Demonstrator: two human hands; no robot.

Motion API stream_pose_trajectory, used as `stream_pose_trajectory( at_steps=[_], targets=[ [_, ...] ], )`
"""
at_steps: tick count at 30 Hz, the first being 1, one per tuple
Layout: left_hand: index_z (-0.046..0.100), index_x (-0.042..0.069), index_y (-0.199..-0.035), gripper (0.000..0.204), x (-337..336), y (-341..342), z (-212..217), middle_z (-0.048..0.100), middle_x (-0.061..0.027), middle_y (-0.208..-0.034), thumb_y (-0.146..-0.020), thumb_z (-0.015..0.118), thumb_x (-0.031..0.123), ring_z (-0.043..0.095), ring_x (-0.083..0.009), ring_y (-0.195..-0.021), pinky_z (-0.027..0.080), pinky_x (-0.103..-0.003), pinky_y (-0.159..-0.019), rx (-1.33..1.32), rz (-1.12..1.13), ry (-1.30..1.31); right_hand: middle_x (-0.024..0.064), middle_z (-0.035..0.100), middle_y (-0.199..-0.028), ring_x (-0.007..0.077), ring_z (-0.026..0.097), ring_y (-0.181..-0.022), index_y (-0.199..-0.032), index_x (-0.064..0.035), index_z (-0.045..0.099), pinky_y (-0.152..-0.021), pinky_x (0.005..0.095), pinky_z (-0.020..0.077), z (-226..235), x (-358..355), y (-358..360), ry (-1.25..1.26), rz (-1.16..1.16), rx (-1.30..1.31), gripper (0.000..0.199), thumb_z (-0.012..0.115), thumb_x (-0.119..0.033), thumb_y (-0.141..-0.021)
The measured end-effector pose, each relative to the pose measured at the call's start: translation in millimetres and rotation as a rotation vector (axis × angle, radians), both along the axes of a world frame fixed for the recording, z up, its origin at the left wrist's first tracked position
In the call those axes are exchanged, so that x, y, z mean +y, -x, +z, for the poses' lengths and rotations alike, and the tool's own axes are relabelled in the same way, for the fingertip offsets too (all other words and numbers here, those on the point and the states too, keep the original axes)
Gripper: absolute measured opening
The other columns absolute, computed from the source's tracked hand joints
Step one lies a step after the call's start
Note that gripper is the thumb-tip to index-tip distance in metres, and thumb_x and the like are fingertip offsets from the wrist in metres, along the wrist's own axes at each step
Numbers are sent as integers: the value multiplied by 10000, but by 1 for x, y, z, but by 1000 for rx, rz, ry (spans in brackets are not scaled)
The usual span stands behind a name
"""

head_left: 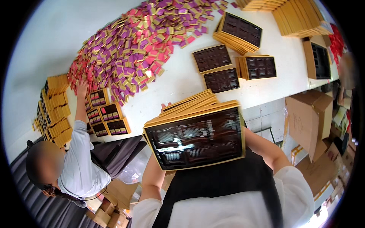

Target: The person assembles chocolate bars by placing individually wrapped pink and gold pieces into black plastic trays. They arrange the pieces in a specific pattern within the compartments of the trays, which are laid out on a white table. The person works continuously, filling multiple trays and stacking them as they are completed.

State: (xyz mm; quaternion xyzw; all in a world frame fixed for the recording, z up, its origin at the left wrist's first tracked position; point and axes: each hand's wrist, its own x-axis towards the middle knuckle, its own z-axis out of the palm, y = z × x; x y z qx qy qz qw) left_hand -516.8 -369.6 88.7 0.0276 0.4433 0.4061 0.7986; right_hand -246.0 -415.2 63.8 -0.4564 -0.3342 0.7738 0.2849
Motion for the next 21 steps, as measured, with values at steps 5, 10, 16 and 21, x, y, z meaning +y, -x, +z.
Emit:
stream_pose_trajectory(
  at_steps=[5, 10, 16, 21],
  targets=[
    [522, 61, -1316, 504, 62, -131, 23, 551, -101, -1326, -961, 427, 405, 525, -260, -1196, 439, -424, -991, -138, -274, -85, 119, 411, -1415, 233, 359, -1313, -1417, -34, 333, -1102, 372, 267, 54, -46, -134, 61, -315, -136, 611, 393, -460, -983],
    [526, 63, -1313, 504, 131, -304, 60, 557, -96, -1319, -957, 438, 409, 528, -250, -1190, 441, -414, -985, -234, -528, -180, 104, 458, -1377, 234, 401, -1276, -1384, -58, 394, -1082, 393, 298, 72, -39, -259, -4, -721, -223, 604, 437, -483, -956],
    [530, 66, -1308, 503, 219, -479, 51, 564, -89, -1310, -952, 451, 413, 532, -237, -1183, 444, -403, -978, -184, -629, -226, 86, 515, -1331, 236, 452, -1232, -1345, -87, 467, -1057, 418, 334, 37, 29, -388, -95, -998, -180, 597, 489, -511, -924],
    [534, 69, -1305, 503, 295, -542, 20, 569, -84, -1303, -948, 462, 416, 536, -226, -1176, 446, -393, -972, -28, -600, -212, 77, 537, -1322, 233, 493, -1174, -1317, -115, 516, -1007, 433, 373, -29, 103, -455, -77, -978, 8, 584, 504, -535, -912]
  ],
)
